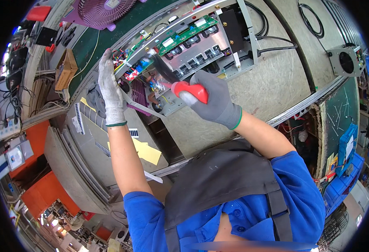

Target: The person is assembling an electronic component, using tools to secure wires and parts inside a metal chassis.

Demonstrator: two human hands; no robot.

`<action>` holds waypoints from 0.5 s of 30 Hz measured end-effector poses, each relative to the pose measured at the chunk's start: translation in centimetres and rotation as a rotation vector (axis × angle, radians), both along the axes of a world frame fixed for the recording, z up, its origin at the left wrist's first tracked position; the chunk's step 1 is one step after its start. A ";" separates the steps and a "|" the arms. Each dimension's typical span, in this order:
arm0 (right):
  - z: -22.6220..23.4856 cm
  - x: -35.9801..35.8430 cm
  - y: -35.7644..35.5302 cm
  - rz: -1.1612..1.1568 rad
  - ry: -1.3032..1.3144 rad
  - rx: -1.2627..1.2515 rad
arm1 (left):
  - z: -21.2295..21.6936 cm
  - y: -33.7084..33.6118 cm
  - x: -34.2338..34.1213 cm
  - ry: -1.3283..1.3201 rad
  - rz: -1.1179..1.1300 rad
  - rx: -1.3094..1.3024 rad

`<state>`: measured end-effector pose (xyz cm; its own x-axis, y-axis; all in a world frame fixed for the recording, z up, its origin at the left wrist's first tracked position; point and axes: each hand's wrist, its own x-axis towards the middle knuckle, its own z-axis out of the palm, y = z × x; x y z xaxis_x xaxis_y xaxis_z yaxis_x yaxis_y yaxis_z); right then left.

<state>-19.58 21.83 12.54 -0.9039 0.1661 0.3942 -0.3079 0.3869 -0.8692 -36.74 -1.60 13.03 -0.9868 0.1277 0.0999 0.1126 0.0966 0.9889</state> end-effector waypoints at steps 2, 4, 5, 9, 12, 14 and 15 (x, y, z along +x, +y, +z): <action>-0.1 0.1 0.4 -0.002 -0.002 -0.024 | 0.1 0.1 0.0 -0.003 -0.004 -0.009; -0.2 0.2 0.8 -0.006 -0.003 -0.035 | 0.1 0.2 0.0 -0.004 -0.006 -0.014; -0.2 0.3 0.9 0.003 -0.022 -0.041 | 0.1 0.2 0.0 -0.003 -0.009 -0.016; 0.0 0.2 1.7 0.030 -0.102 -0.065 | 0.2 0.2 0.1 -0.002 -0.014 -0.023; 0.2 0.3 2.2 0.037 -0.126 -0.162 | 0.3 0.3 0.1 0.008 -0.017 -0.035; 0.3 0.3 2.1 0.040 -0.123 -0.169 | 0.2 0.3 0.2 0.005 -0.015 -0.044; 0.4 0.2 2.1 0.042 -0.117 -0.131 | 0.0 0.3 0.1 0.002 -0.017 -0.035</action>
<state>-19.33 23.92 12.90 -0.9496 0.1702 0.2632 -0.2151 0.2566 -0.9423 -36.60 -1.28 13.07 -0.9842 0.1477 0.0975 0.1170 0.1294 0.9847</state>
